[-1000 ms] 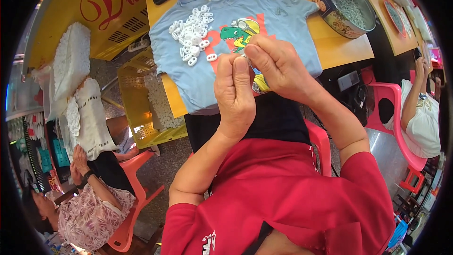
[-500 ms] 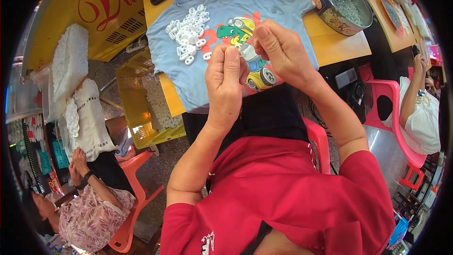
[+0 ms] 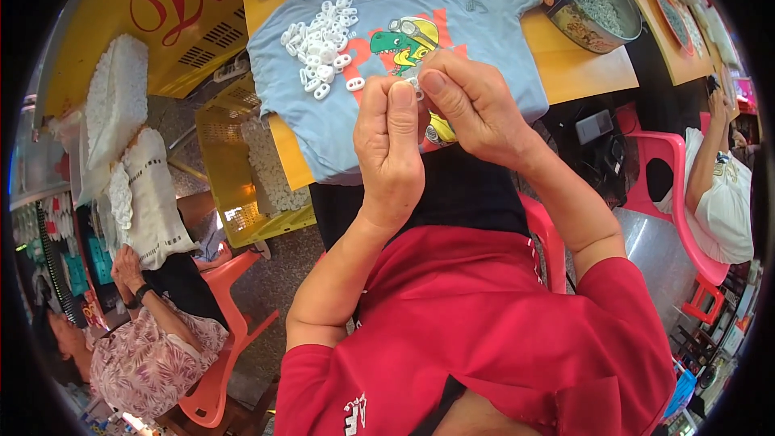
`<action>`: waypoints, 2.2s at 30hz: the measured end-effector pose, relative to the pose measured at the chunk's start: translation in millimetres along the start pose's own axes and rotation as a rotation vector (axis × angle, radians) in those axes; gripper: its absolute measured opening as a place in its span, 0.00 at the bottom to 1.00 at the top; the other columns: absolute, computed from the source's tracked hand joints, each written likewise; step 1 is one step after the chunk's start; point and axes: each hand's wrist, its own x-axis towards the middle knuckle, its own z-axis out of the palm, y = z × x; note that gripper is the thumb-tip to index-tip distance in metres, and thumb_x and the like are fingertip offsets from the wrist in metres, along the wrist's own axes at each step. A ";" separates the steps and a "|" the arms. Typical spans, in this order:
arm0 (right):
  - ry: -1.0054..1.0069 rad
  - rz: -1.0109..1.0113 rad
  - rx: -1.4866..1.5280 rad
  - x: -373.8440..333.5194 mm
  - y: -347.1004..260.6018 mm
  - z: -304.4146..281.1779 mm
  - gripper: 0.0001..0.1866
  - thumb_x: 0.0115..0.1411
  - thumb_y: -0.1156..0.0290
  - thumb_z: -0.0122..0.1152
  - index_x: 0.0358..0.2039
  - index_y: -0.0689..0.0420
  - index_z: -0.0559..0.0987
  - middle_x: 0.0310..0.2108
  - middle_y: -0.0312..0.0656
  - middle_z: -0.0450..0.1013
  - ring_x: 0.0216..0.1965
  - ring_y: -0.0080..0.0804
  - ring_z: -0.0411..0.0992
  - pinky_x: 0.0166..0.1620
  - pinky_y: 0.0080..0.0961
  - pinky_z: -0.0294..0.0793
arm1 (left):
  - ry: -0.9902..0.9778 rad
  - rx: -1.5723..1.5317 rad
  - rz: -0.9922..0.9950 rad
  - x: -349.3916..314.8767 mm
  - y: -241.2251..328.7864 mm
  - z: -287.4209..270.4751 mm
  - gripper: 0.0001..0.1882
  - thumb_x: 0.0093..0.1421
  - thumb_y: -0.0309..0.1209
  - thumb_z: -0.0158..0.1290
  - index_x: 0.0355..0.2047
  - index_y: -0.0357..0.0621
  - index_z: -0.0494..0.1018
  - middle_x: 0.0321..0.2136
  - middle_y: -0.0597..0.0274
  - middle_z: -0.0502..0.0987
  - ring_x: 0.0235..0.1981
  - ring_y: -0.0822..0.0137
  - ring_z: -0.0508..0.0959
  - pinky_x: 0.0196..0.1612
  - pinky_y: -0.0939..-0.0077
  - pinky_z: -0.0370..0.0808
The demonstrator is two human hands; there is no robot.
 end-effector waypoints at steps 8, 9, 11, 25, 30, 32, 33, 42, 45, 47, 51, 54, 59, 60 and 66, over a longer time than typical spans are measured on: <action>0.011 -0.276 -0.122 0.5 16.6 -3.8 0.10 0.68 0.71 0.49 0.31 0.63 0.70 0.23 0.42 0.66 0.21 0.35 0.65 0.26 0.27 0.64 | 0.000 0.071 0.121 -3.2 -5.0 1.6 0.08 0.71 0.30 0.41 0.33 0.43 0.63 0.24 0.73 0.63 0.23 0.82 0.59 0.25 0.85 0.58; 0.013 -0.273 -0.120 1.5 18.1 -3.0 0.10 0.68 0.71 0.49 0.31 0.63 0.70 0.23 0.42 0.66 0.21 0.35 0.65 0.26 0.27 0.64 | -0.026 0.167 0.160 -3.3 -4.6 0.8 0.08 0.71 0.30 0.41 0.33 0.43 0.63 0.24 0.73 0.63 0.23 0.82 0.59 0.25 0.85 0.58; 0.101 -0.410 -0.151 4.1 20.6 -0.1 0.09 0.67 0.71 0.50 0.30 0.62 0.70 0.24 0.43 0.67 0.22 0.39 0.67 0.26 0.28 0.65 | -0.029 0.178 0.147 -0.3 -3.9 3.1 0.08 0.71 0.31 0.41 0.33 0.43 0.64 0.24 0.73 0.63 0.23 0.82 0.59 0.24 0.85 0.59; 0.127 0.147 0.286 -8.4 21.1 0.5 0.12 0.70 0.65 0.49 0.37 0.62 0.73 0.32 0.33 0.70 0.27 0.16 0.64 0.31 0.16 0.66 | 0.104 0.100 0.041 8.5 -11.2 7.4 0.08 0.72 0.31 0.39 0.37 0.42 0.65 0.24 0.71 0.65 0.23 0.82 0.62 0.25 0.85 0.62; 0.057 0.090 0.322 -6.1 23.4 0.2 0.08 0.65 0.73 0.56 0.41 0.64 0.73 0.40 0.38 0.69 0.37 0.20 0.68 0.39 0.17 0.70 | 0.065 0.252 0.114 4.8 -10.3 2.5 0.07 0.71 0.30 0.41 0.38 0.41 0.64 0.25 0.70 0.65 0.23 0.81 0.63 0.26 0.85 0.62; 0.053 0.087 0.268 -6.4 19.5 -4.1 0.08 0.65 0.74 0.56 0.41 0.65 0.73 0.40 0.39 0.68 0.39 0.21 0.68 0.40 0.17 0.70 | 0.062 0.283 0.120 4.6 -11.3 1.5 0.06 0.71 0.29 0.42 0.38 0.40 0.64 0.25 0.70 0.65 0.23 0.81 0.63 0.26 0.85 0.62; 0.041 0.084 0.217 -6.7 18.3 -5.5 0.08 0.64 0.74 0.56 0.41 0.65 0.74 0.41 0.39 0.68 0.40 0.22 0.68 0.42 0.18 0.70 | 0.056 0.301 0.140 4.5 -11.4 0.6 0.06 0.70 0.29 0.42 0.37 0.40 0.64 0.25 0.70 0.65 0.23 0.81 0.63 0.26 0.85 0.62; 0.039 0.190 0.365 -11.0 20.2 -2.6 0.07 0.64 0.76 0.56 0.41 0.65 0.73 0.41 0.39 0.69 0.43 0.22 0.68 0.46 0.20 0.69 | 0.020 0.302 0.097 2.6 -9.4 -14.0 0.04 0.68 0.26 0.47 0.36 0.39 0.66 0.29 0.68 0.68 0.27 0.80 0.68 0.29 0.85 0.66; 0.009 0.189 0.382 -9.3 20.1 -1.2 0.07 0.65 0.76 0.55 0.40 0.65 0.73 0.41 0.39 0.69 0.43 0.21 0.67 0.47 0.20 0.69 | 0.043 0.219 0.063 1.9 -5.7 -13.6 0.03 0.66 0.24 0.50 0.38 0.38 0.67 0.33 0.67 0.69 0.31 0.80 0.70 0.34 0.85 0.69; -0.014 0.221 0.358 -9.0 21.5 -1.5 0.07 0.65 0.75 0.55 0.40 0.65 0.73 0.41 0.38 0.69 0.43 0.21 0.67 0.47 0.20 0.69 | 0.071 0.181 0.071 1.2 -3.8 -15.2 0.04 0.65 0.23 0.51 0.39 0.38 0.68 0.35 0.66 0.70 0.33 0.79 0.72 0.36 0.85 0.70; -0.060 0.247 0.307 -9.9 23.1 -1.7 0.07 0.65 0.75 0.55 0.41 0.65 0.73 0.41 0.38 0.69 0.43 0.21 0.67 0.47 0.20 0.69 | 0.070 0.237 0.053 -1.0 -2.0 -23.4 0.05 0.63 0.21 0.53 0.39 0.37 0.70 0.35 0.65 0.70 0.35 0.78 0.72 0.39 0.85 0.71; -0.067 0.225 0.286 -10.0 22.3 -0.2 0.07 0.65 0.75 0.56 0.41 0.65 0.74 0.41 0.38 0.69 0.42 0.22 0.68 0.47 0.20 0.69 | 0.075 0.273 0.064 -2.4 -1.7 -27.5 0.05 0.62 0.20 0.54 0.38 0.36 0.70 0.34 0.65 0.71 0.33 0.78 0.72 0.37 0.84 0.71; -0.024 0.270 0.348 -9.8 18.6 4.7 0.06 0.64 0.75 0.56 0.39 0.64 0.74 0.39 0.37 0.70 0.38 0.20 0.67 0.42 0.17 0.68 | 0.077 0.251 0.049 -8.2 3.7 -26.6 0.05 0.61 0.20 0.55 0.37 0.36 0.71 0.34 0.64 0.71 0.31 0.78 0.71 0.34 0.83 0.71; -0.033 0.270 0.338 -10.5 18.6 3.8 0.06 0.64 0.74 0.57 0.39 0.63 0.74 0.38 0.36 0.70 0.35 0.18 0.67 0.38 0.16 0.68 | 0.088 0.220 0.054 -10.2 1.8 -26.3 0.05 0.61 0.20 0.55 0.36 0.36 0.71 0.33 0.64 0.71 0.30 0.77 0.71 0.33 0.83 0.71; -0.142 0.439 0.534 -9.7 10.6 2.4 0.07 0.63 0.71 0.60 0.36 0.61 0.75 0.35 0.34 0.70 0.28 0.16 0.65 0.29 0.13 0.64 | 0.048 0.333 0.076 -20.4 1.9 -36.6 0.04 0.60 0.20 0.56 0.33 0.36 0.71 0.27 0.62 0.72 0.26 0.73 0.72 0.29 0.79 0.69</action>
